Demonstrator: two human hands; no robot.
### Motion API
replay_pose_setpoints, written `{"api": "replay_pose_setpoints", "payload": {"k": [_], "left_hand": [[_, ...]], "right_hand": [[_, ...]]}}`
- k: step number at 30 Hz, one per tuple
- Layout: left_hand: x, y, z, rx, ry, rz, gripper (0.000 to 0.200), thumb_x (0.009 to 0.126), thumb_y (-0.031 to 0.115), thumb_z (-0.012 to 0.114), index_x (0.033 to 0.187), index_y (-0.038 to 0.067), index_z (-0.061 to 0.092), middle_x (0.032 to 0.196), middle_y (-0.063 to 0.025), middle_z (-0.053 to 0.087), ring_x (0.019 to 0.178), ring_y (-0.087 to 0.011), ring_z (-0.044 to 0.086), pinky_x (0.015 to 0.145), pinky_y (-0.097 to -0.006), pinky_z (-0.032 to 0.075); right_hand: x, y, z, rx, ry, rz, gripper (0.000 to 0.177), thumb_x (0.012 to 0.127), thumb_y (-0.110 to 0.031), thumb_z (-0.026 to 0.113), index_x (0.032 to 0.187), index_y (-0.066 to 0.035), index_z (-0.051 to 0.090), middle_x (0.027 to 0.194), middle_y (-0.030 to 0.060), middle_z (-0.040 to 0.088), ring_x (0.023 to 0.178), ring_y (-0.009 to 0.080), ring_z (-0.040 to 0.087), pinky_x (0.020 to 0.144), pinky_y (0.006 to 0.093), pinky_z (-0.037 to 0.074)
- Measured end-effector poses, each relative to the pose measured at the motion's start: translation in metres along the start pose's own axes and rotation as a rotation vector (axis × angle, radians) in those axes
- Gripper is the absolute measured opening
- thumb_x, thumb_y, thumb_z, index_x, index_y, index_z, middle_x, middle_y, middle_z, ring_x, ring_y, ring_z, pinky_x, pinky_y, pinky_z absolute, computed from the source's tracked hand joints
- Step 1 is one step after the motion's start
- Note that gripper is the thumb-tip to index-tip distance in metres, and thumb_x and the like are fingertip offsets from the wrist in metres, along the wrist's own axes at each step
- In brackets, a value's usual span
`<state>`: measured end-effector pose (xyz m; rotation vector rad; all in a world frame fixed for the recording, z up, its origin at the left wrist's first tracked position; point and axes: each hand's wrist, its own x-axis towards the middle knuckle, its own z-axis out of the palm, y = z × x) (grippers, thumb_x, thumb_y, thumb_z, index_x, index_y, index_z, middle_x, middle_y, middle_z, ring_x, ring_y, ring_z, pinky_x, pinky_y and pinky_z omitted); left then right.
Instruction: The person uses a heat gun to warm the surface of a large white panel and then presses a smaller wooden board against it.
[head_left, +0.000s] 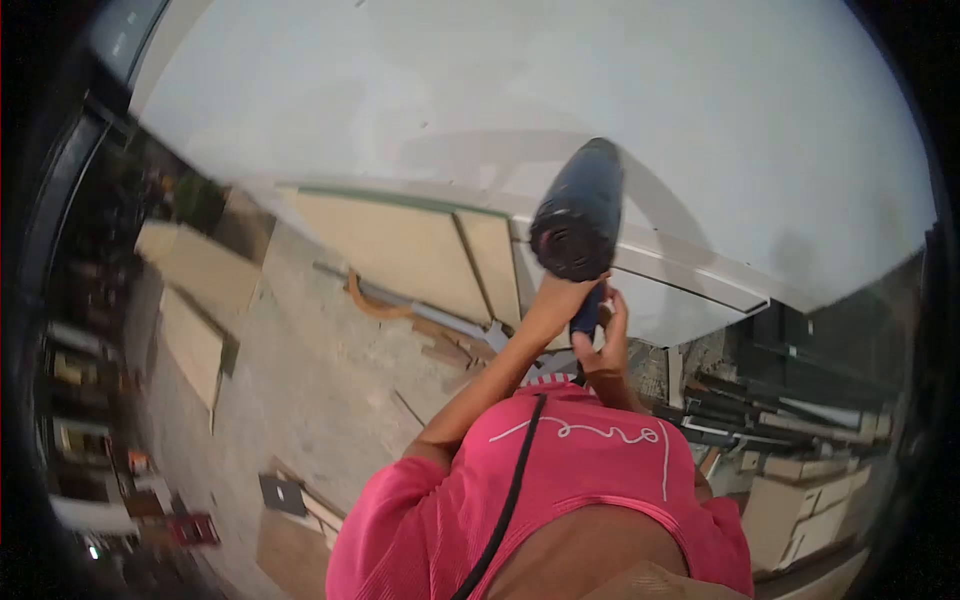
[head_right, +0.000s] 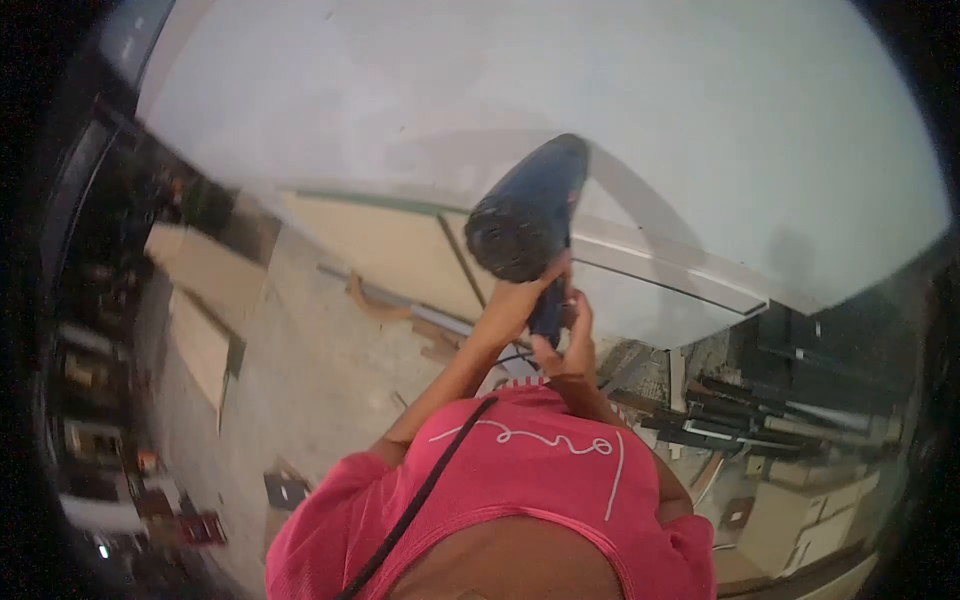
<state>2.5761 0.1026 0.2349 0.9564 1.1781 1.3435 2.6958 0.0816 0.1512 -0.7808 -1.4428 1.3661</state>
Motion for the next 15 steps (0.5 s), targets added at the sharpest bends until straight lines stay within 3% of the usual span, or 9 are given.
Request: {"api": "replay_pose_setpoints", "payload": {"k": [1,3,7,9,12,15], "left_hand": [[-0.001,0.0,0.003,0.03,0.044,-0.011,0.026,0.084,0.026,0.063,0.088,0.001,0.059,0.077,-0.0036,0.059,0.067,-0.0119,0.056,0.065,-0.0274,0.046],[-0.001,-0.004,0.006,-0.022,0.076,-0.057,0.022,0.081,0.02,0.065,0.09,0.001,0.06,0.078,-0.0051,0.061,0.068,-0.0127,0.057,0.064,-0.0282,0.047],[-0.014,-0.008,0.015,-0.037,0.123,0.031,0.019,0.074,0.012,0.064,0.09,0.003,0.06,0.082,-0.0063,0.061,0.071,-0.0144,0.057,0.065,-0.0299,0.047],[-0.024,-0.011,0.019,0.167,0.193,0.252,0.02,0.075,0.013,0.063,0.09,0.001,0.059,0.082,-0.0066,0.061,0.074,-0.0154,0.057,0.066,-0.0304,0.047],[-0.044,-0.02,0.026,0.048,0.315,0.215,0.022,0.076,0.014,0.063,0.092,0.001,0.059,0.085,-0.0078,0.061,0.078,-0.0172,0.057,0.071,-0.0321,0.047],[-0.062,-0.033,0.024,0.097,0.405,0.148,0.023,0.076,0.015,0.063,0.094,0.001,0.059,0.087,-0.0085,0.062,0.08,-0.0172,0.056,0.073,-0.0321,0.047]], "right_hand": [[0.0,0.003,-0.002,0.009,0.009,0.057,0.087,0.074,-0.024,0.067,0.138,0.0,0.013,0.128,0.0171,0.04,0.113,0.0274,0.046,0.098,0.039,0.034],[-0.004,-0.001,-0.002,-0.039,0.037,-0.019,0.082,0.075,-0.017,0.063,0.139,-0.001,0.013,0.128,0.0167,0.039,0.116,0.0262,0.043,0.097,0.037,0.034],[-0.021,-0.005,-0.013,0.033,-0.052,0.062,0.083,0.077,-0.021,0.064,0.14,-0.002,0.012,0.131,0.0162,0.036,0.116,0.0253,0.042,0.097,0.0351,0.032],[-0.032,-0.001,-0.019,0.025,-0.086,0.05,0.084,0.078,-0.023,0.064,0.14,-0.002,0.012,0.131,0.0159,0.036,0.116,0.025,0.042,0.097,0.0345,0.032],[-0.048,0.0,-0.025,0.03,-0.122,0.123,0.091,0.077,-0.036,0.067,0.14,-0.001,0.01,0.132,0.0154,0.034,0.117,0.0249,0.04,0.097,0.0346,0.032],[-0.065,0.007,-0.028,0.081,-0.208,0.218,0.093,0.077,-0.038,0.067,0.139,0.0,0.01,0.132,0.0147,0.033,0.119,0.0252,0.038,0.097,0.0341,0.031]]}}
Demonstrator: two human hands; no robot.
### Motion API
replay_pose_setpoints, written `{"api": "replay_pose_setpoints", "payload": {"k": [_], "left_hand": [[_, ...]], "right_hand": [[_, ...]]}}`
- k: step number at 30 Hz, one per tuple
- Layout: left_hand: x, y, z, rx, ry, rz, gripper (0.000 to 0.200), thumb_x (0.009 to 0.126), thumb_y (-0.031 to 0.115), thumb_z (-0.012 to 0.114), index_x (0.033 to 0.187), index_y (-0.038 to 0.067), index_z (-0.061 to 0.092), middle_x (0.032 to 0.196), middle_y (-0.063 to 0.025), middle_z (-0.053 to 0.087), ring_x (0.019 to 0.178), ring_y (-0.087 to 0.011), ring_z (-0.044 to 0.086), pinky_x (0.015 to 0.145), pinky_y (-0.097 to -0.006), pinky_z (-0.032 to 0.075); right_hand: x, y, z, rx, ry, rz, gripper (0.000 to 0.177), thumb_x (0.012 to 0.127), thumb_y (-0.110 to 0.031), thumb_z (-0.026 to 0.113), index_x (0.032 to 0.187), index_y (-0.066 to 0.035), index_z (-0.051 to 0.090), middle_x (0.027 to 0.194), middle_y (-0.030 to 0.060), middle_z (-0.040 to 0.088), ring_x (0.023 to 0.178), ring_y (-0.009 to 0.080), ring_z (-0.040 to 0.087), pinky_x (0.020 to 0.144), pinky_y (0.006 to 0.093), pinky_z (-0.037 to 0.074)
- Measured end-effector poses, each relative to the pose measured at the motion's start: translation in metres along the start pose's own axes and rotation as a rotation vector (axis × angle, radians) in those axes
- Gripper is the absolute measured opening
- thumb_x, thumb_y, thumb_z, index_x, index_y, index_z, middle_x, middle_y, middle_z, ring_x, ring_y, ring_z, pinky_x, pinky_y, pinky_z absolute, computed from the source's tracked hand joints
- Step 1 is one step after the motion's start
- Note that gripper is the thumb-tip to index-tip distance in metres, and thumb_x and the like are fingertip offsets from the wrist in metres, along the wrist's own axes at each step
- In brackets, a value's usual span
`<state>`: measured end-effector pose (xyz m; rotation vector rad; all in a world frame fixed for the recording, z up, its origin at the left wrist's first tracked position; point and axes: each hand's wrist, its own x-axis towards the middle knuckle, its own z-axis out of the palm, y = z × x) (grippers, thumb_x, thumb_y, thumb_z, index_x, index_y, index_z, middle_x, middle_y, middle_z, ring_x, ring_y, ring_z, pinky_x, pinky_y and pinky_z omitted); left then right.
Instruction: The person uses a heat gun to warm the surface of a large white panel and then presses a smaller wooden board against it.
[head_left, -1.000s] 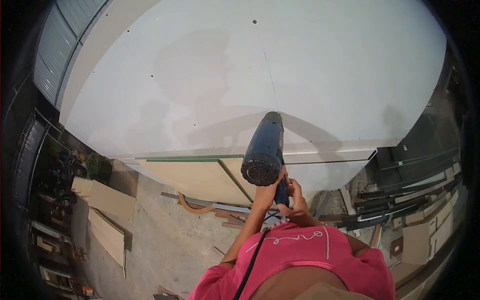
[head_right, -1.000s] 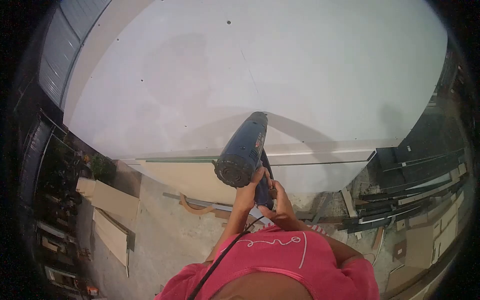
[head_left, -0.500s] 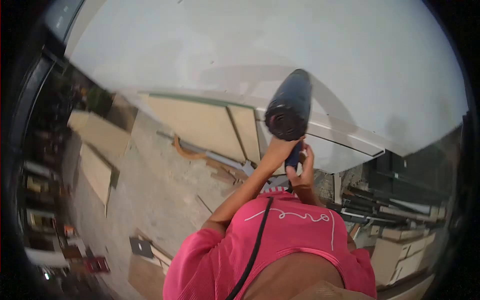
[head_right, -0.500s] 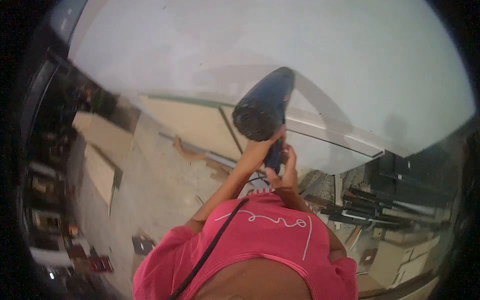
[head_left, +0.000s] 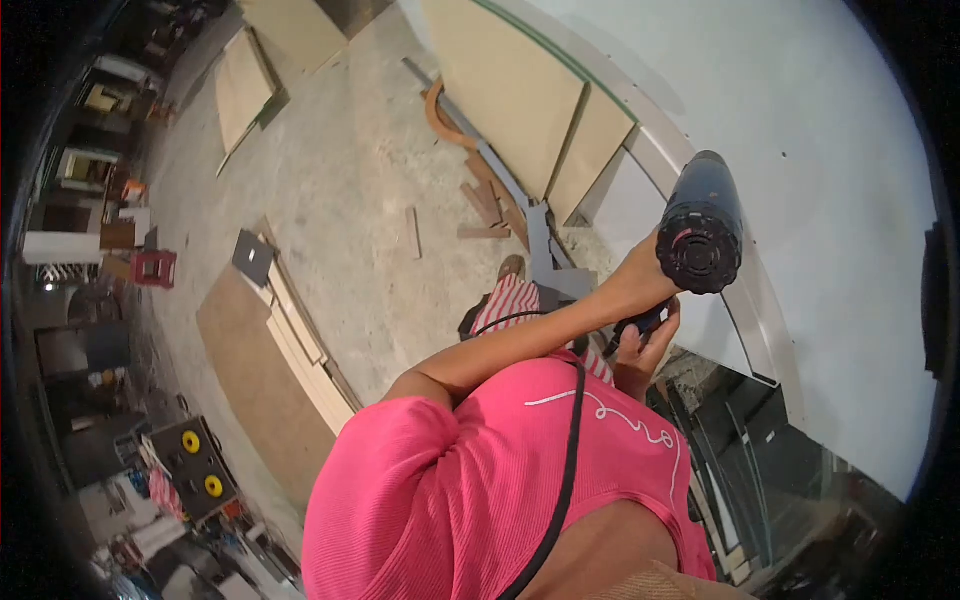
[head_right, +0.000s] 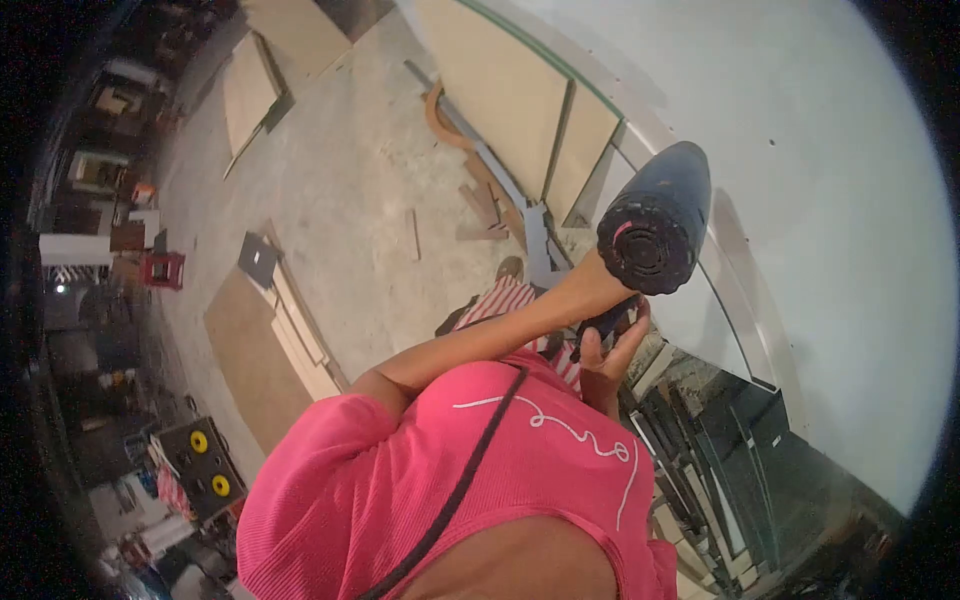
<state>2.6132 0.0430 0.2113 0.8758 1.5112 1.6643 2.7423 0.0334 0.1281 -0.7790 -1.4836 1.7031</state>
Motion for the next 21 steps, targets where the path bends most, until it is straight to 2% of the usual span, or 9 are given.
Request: {"api": "replay_pose_setpoints", "payload": {"k": [2,4,5,10,12,14,18,20,21], "left_hand": [[-0.012,-0.014,-0.01,0.065,0.038,-0.032,0.024,0.076,0.014,0.063,0.095,0.0,0.058,0.088,-0.0088,0.062,0.08,-0.0169,0.056,0.074,-0.0317,0.047],[-0.021,-0.023,-0.027,0.006,0.049,-0.115,0.053,0.072,0.017,0.069,0.117,0.002,0.046,0.105,-0.0158,0.06,0.099,-0.0247,0.057,0.087,-0.0324,0.043],[-0.024,-0.021,-0.035,0.011,0.052,-0.111,0.053,0.072,0.017,0.069,0.117,0.002,0.046,0.105,-0.0158,0.06,0.099,-0.0247,0.057,0.087,-0.0324,0.043],[-0.038,-0.013,-0.097,-0.016,0.031,-0.096,0.055,0.072,0.016,0.069,0.119,0.001,0.044,0.105,-0.0165,0.059,0.099,-0.0251,0.058,0.087,-0.0326,0.043],[-0.04,-0.009,-0.135,-0.021,0.017,-0.089,0.056,0.071,0.016,0.069,0.119,0.001,0.044,0.105,-0.0169,0.059,0.099,-0.0253,0.058,0.087,-0.0327,0.043],[-0.039,-0.003,-0.181,-0.038,0.018,-0.081,0.057,0.071,0.016,0.069,0.12,0.001,0.043,0.106,-0.0172,0.059,0.099,-0.0255,0.058,0.088,-0.0328,0.043],[-0.026,0.01,-0.272,-0.042,0.034,-0.052,0.059,0.071,0.016,0.069,0.121,0.001,0.042,0.106,-0.0176,0.059,0.098,-0.0257,0.058,0.088,-0.033,0.043],[-0.022,0.018,-0.313,0.062,0.066,-0.06,0.061,0.071,0.014,0.069,0.123,0.001,0.04,0.107,-0.0176,0.06,0.099,-0.0245,0.057,0.089,-0.0336,0.042],[-0.02,0.023,-0.327,0.006,0.151,-0.046,0.051,0.071,0.013,0.068,0.116,0.0,0.048,0.102,-0.0165,0.062,0.094,-0.0226,0.058,0.084,-0.0331,0.045]], "right_hand": [[-0.01,0.009,0.003,-0.009,-0.043,0.04,0.094,0.076,-0.038,0.068,0.139,0.0,0.009,0.131,0.015,0.033,0.12,0.0262,0.037,0.098,0.035,0.031],[-0.015,0.02,0.014,-0.017,-0.129,0.011,0.096,0.076,-0.041,0.068,0.139,0.001,0.008,0.132,0.0165,0.032,0.12,0.0277,0.037,0.099,0.0367,0.031],[-0.017,0.02,0.026,-0.005,-0.138,0.007,0.095,0.076,-0.039,0.067,0.139,0.0,0.008,0.133,0.0177,0.03,0.122,0.0288,0.035,0.101,0.0392,0.029],[-0.013,0.018,0.087,0.015,-0.157,0.034,0.093,0.076,-0.035,0.067,0.139,0.0,0.008,0.134,0.0181,0.028,0.122,0.0287,0.034,0.101,0.0383,0.028],[-0.01,0.037,0.122,0.025,-0.149,-0.002,0.093,0.076,-0.035,0.067,0.139,0.0,0.008,0.133,0.0179,0.028,0.121,0.0285,0.035,0.101,0.0378,0.028],[-0.008,0.061,0.165,-0.024,-0.093,-0.115,0.096,0.076,-0.045,0.067,0.139,0.0,0.01,0.131,0.0154,0.031,0.115,0.0241,0.04,0.097,0.0346,0.033],[0.0,0.085,0.266,0.067,-0.102,-0.177,0.094,0.077,-0.043,0.066,0.14,-0.001,0.009,0.131,0.0143,0.031,0.114,0.0233,0.041,0.094,0.0339,0.036],[0.003,0.083,0.302,0.127,-0.122,-0.124,0.093,0.078,-0.042,0.065,0.14,-0.001,0.009,0.131,0.0135,0.032,0.117,0.0234,0.039,0.096,0.0344,0.034],[0.007,0.069,0.318,0.16,-0.206,-0.041,0.092,0.079,-0.041,0.064,0.14,-0.001,0.009,0.13,0.0136,0.034,0.117,0.0235,0.039,0.098,0.0349,0.032]]}}
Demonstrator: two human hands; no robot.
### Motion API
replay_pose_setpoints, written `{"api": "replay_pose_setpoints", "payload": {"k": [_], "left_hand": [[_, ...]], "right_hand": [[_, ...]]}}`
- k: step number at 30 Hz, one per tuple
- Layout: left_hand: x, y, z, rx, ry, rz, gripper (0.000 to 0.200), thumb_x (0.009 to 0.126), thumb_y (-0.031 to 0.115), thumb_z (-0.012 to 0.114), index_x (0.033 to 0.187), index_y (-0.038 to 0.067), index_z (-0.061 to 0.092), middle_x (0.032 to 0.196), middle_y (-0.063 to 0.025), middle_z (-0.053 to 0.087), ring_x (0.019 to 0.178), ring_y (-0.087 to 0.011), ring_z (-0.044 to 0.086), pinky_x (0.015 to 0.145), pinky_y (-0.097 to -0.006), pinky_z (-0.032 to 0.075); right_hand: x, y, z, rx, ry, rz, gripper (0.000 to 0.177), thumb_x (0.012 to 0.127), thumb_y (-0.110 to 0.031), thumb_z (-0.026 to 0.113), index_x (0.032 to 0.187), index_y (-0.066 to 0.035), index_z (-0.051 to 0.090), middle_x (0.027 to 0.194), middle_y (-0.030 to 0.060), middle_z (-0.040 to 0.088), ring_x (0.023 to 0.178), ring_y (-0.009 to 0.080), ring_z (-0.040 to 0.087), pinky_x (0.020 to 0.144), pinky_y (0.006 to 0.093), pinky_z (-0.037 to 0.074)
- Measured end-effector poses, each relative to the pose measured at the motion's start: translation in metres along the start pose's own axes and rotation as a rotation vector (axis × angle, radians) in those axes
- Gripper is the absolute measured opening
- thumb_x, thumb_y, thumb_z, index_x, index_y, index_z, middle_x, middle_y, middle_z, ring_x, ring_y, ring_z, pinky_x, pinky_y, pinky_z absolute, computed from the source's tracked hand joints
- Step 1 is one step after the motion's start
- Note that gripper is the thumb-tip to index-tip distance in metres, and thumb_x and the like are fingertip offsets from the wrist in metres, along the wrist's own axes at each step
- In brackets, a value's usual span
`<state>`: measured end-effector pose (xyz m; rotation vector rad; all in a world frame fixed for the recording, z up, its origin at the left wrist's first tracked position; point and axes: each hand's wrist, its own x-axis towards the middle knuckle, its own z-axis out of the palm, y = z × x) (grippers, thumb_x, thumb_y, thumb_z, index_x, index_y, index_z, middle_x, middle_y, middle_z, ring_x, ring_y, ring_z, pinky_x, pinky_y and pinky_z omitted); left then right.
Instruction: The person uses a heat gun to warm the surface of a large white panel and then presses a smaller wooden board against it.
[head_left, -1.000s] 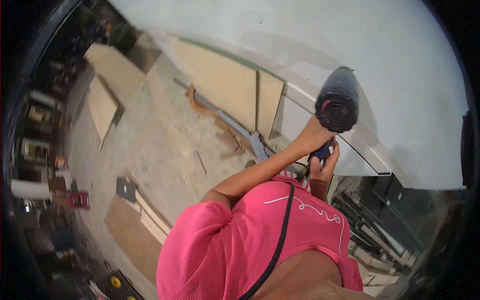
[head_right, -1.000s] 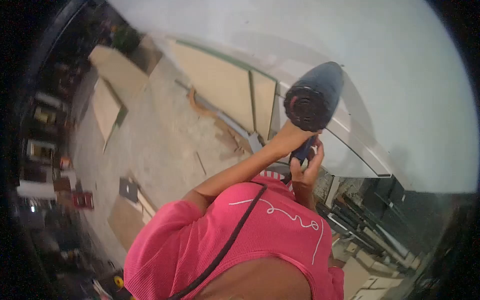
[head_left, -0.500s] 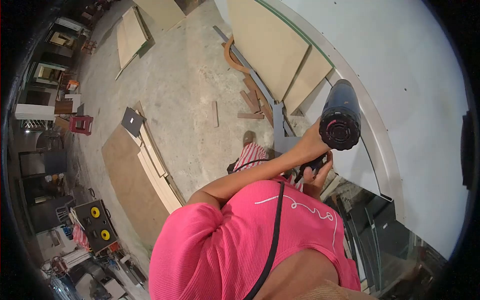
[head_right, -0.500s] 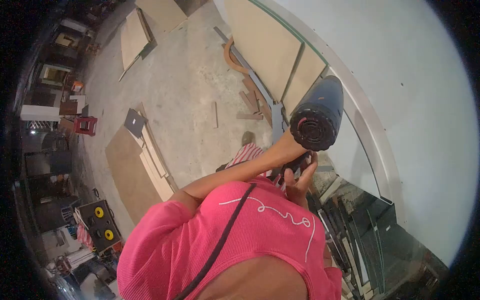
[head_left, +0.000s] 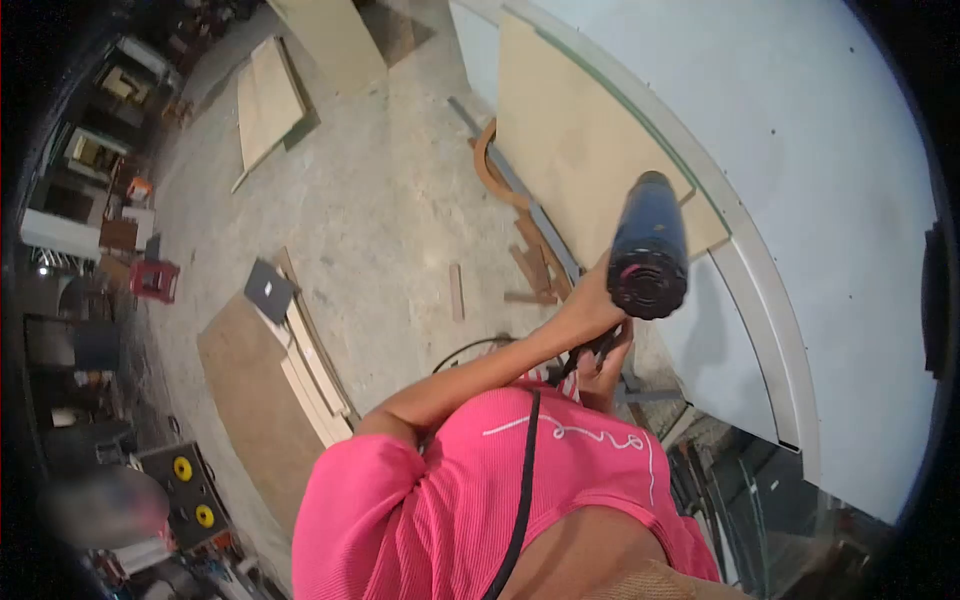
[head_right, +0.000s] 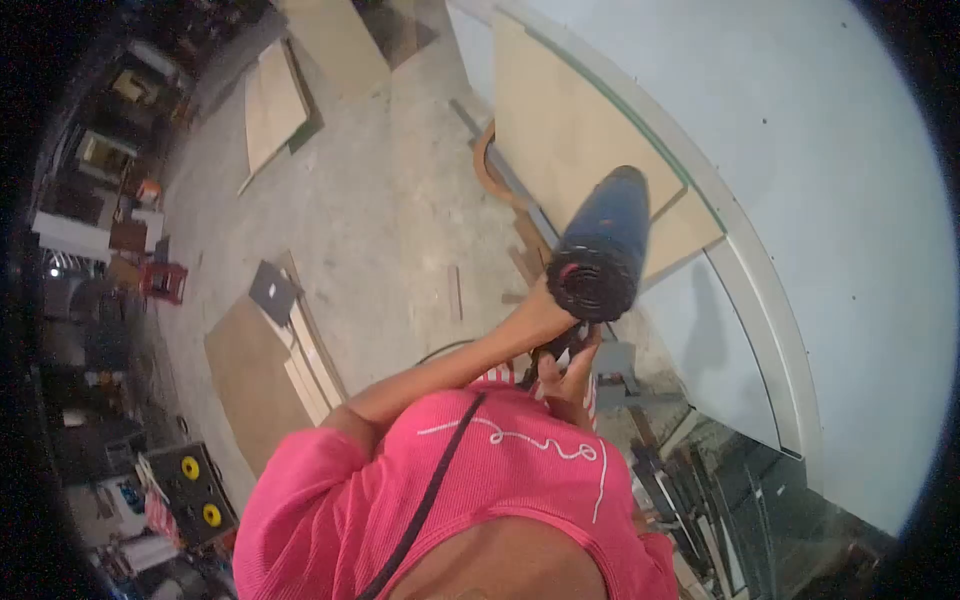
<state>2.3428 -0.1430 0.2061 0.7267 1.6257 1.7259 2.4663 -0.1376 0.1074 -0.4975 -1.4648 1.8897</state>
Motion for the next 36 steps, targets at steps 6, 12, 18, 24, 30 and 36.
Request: {"api": "replay_pose_setpoints", "payload": {"k": [6,12,18,24,30,36], "left_hand": [[0.037,0.0,-0.047,-0.052,0.02,-0.12,0.022,0.08,0.022,0.065,0.091,0.004,0.059,0.081,-0.0029,0.059,0.071,-0.0129,0.055,0.065,-0.0291,0.045],[0.1,0.021,-0.047,-0.095,-0.043,-0.071,0.025,0.082,0.027,0.065,0.087,0.004,0.058,0.077,-0.0022,0.058,0.068,-0.0126,0.054,0.063,-0.0287,0.044],[0.16,0.09,-0.029,0.001,-0.118,0.079,0.021,0.085,0.025,0.061,0.082,0.004,0.059,0.074,-0.0018,0.056,0.07,-0.0128,0.053,0.067,-0.0282,0.042],[0.203,0.167,-0.013,-0.08,-0.217,0.24,0.017,0.083,0.019,0.062,0.082,0.002,0.058,0.071,-0.003,0.056,0.064,-0.0112,0.052,0.063,-0.026,0.042],[0.243,0.246,-0.004,-0.31,-0.318,0.534,0.025,0.083,0.022,0.058,0.091,0.0,0.048,0.069,-0.0061,0.053,0.061,-0.013,0.053,0.058,-0.0265,0.043],[0.292,0.294,-0.007,-0.317,-0.399,0.691,0.034,0.082,0.028,0.058,0.099,0.001,0.046,0.069,-0.0082,0.053,0.059,-0.0136,0.053,0.056,-0.0259,0.044]], "right_hand": [[0.064,-0.017,0.03,-0.342,-0.137,-0.095,0.081,0.082,-0.039,0.06,0.136,0.006,0.018,0.122,0.0203,0.043,0.105,0.0275,0.052,0.092,0.0384,0.039],[0.125,-0.049,0.039,-0.364,-0.116,-0.135,0.082,0.082,-0.041,0.058,0.137,0.005,0.017,0.128,0.0213,0.039,0.114,0.0286,0.046,0.095,0.0375,0.037],[0.192,-0.08,0.04,-0.349,-0.087,-0.215,0.083,0.083,-0.032,0.056,0.141,0.002,0.007,0.128,0.0209,0.041,0.112,0.0273,0.047,0.096,0.036,0.035],[0.258,-0.146,0.046,-0.369,-0.077,-0.39,0.086,0.081,-0.027,0.059,0.139,0.006,0.006,0.132,0.0212,0.035,0.112,0.0261,0.047,0.096,0.0352,0.036],[0.317,-0.228,0.067,-0.489,-0.101,-0.565,0.084,0.077,-0.024,0.063,0.137,0.008,0.013,0.102,0.0179,0.052,0.092,0.0223,0.055,0.081,0.0323,0.045],[0.382,-0.251,0.084,-0.556,0.06,-0.863,0.076,0.073,-0.016,0.063,0.132,0.01,0.023,0.087,0.0174,0.056,0.077,0.0255,0.057,0.074,0.0354,0.045]]}}
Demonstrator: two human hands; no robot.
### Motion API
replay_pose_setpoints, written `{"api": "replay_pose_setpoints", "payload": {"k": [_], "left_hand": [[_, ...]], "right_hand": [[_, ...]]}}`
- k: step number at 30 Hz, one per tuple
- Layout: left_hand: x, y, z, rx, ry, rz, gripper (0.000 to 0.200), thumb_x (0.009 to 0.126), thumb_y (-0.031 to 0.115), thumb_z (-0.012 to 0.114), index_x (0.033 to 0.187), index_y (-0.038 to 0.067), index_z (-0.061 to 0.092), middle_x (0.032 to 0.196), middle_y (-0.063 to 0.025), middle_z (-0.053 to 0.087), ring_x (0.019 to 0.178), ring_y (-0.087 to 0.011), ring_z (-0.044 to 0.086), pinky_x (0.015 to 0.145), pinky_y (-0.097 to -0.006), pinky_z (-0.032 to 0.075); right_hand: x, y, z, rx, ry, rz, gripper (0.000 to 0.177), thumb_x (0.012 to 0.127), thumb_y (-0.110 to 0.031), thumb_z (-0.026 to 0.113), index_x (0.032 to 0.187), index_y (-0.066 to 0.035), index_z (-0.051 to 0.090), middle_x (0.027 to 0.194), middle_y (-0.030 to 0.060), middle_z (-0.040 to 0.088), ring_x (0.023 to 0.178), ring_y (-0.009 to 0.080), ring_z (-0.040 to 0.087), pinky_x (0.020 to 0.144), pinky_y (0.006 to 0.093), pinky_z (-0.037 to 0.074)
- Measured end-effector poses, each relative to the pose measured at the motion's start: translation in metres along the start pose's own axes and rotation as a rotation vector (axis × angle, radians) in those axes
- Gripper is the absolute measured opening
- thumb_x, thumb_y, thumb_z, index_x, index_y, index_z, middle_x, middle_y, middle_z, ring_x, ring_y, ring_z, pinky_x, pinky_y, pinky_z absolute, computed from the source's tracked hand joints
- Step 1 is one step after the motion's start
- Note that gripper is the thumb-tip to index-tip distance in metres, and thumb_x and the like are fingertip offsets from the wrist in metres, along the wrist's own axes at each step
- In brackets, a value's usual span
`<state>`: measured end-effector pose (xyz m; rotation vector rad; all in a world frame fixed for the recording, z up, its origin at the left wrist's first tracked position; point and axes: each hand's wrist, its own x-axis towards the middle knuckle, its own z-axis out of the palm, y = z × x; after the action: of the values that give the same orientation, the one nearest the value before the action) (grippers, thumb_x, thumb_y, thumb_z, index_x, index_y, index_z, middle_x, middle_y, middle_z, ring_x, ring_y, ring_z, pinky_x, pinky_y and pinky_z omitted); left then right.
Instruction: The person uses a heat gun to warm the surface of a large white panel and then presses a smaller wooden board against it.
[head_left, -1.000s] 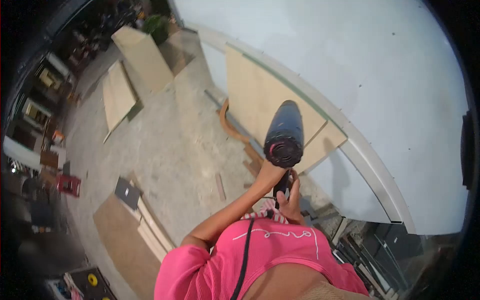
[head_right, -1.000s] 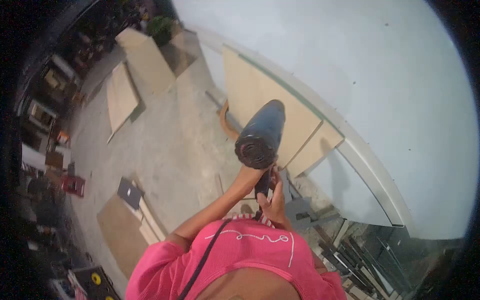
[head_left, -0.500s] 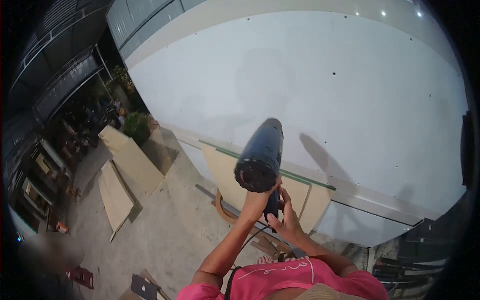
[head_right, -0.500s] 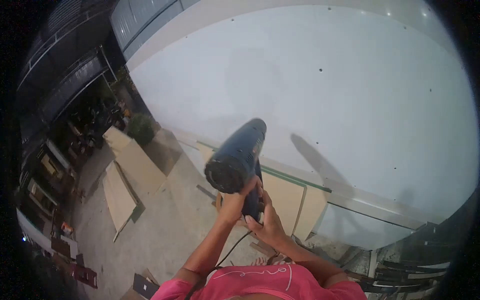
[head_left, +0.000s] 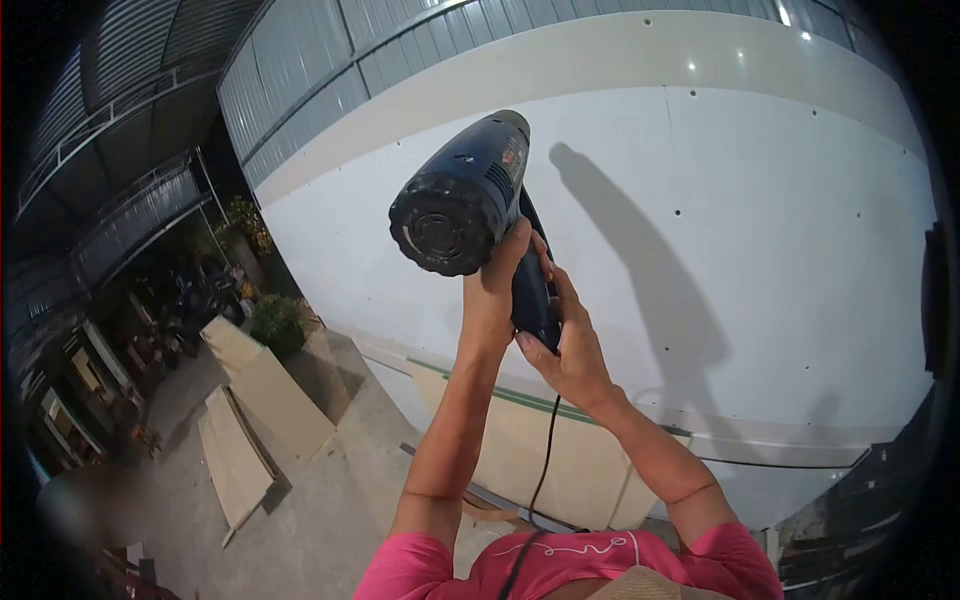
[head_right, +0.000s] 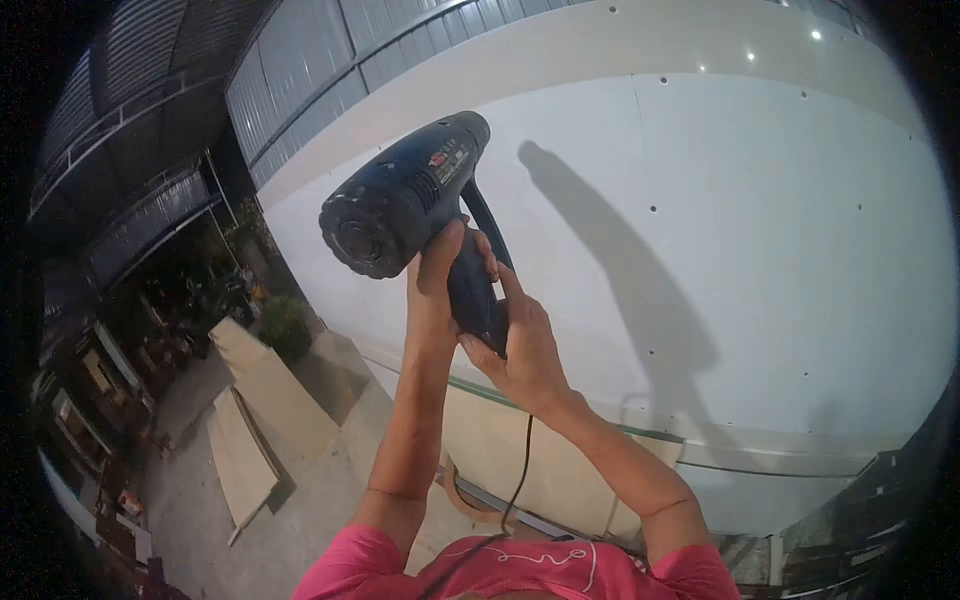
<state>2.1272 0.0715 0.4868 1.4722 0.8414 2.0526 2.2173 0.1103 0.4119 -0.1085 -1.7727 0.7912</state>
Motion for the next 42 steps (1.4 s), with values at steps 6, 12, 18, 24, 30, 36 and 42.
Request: {"api": "replay_pose_setpoints", "payload": {"k": [6,12,18,24,30,36,42], "left_hand": [[0.037,-0.003,-0.029,0.088,-0.07,-0.021,0.034,0.08,0.029,0.061,0.095,0.002,0.047,0.068,-0.007,0.053,0.059,-0.0133,0.053,0.056,-0.0256,0.044],[0.05,-0.011,-0.052,0.032,-0.045,-0.036,0.037,0.079,0.031,0.063,0.096,0.002,0.047,0.067,-0.0063,0.052,0.058,-0.0133,0.053,0.055,-0.0251,0.043],[0.059,-0.017,-0.064,-0.006,-0.077,-0.044,0.04,0.079,0.031,0.064,0.1,0.002,0.047,0.068,-0.0067,0.053,0.059,-0.0134,0.054,0.055,-0.025,0.044],[0.059,-0.021,-0.067,-0.074,-0.038,-0.056,0.019,0.083,0.018,0.06,0.078,0.001,0.054,0.068,-0.0046,0.054,0.059,-0.0121,0.053,0.058,-0.0259,0.044],[0.061,-0.033,-0.076,-0.014,-0.072,-0.055,0.02,0.081,0.019,0.064,0.083,0.001,0.057,0.073,-0.0054,0.056,0.063,-0.0125,0.055,0.06,-0.0265,0.045],[0.061,-0.04,-0.08,-0.019,-0.057,-0.061,0.022,0.08,0.019,0.067,0.088,0.0,0.06,0.075,-0.0047,0.057,0.065,-0.0121,0.055,0.061,-0.0264,0.045],[0.057,-0.034,-0.102,-0.115,-0.078,-0.054,0.017,0.081,0.016,0.065,0.084,0.001,0.058,0.074,-0.0042,0.056,0.064,-0.0125,0.055,0.06,-0.0261,0.045]], "right_hand": [[0.033,0.017,0.028,0.054,-0.003,0.056,0.076,0.074,-0.015,0.06,0.133,0.009,0.019,0.1,0.019,0.053,0.088,0.0224,0.057,0.078,0.031,0.047],[0.047,0.032,0.045,0.012,-0.002,0.084,0.075,0.073,-0.015,0.06,0.132,0.01,0.021,0.101,0.0191,0.053,0.087,0.0226,0.057,0.079,0.0304,0.047],[0.053,0.04,0.053,-0.034,0.0,0.118,0.078,0.072,-0.016,0.06,0.132,0.011,0.02,0.099,0.0189,0.053,0.087,0.0232,0.058,0.079,0.0306,0.048],[0.058,0.029,0.054,-0.062,-0.012,0.227,0.082,0.072,-0.017,0.061,0.134,0.013,0.016,0.106,0.0222,0.052,0.092,0.0264,0.058,0.083,0.0325,0.047],[0.054,0.042,0.06,-0.061,0.014,0.18,0.088,0.08,-0.038,0.06,0.135,0.012,0.014,0.129,0.0296,0.037,0.116,0.0365,0.045,0.098,0.038,0.037],[0.053,0.052,0.064,-0.087,0.052,0.089,0.093,0.083,-0.053,0.054,0.135,0.012,0.014,0.134,0.0309,0.03,0.125,0.0391,0.034,0.103,0.0399,0.03],[0.06,0.049,0.086,-0.169,0.052,-0.015,0.082,0.081,-0.043,0.058,0.132,0.01,0.022,0.123,0.0286,0.042,0.11,0.0401,0.045,0.095,0.043,0.037]]}}
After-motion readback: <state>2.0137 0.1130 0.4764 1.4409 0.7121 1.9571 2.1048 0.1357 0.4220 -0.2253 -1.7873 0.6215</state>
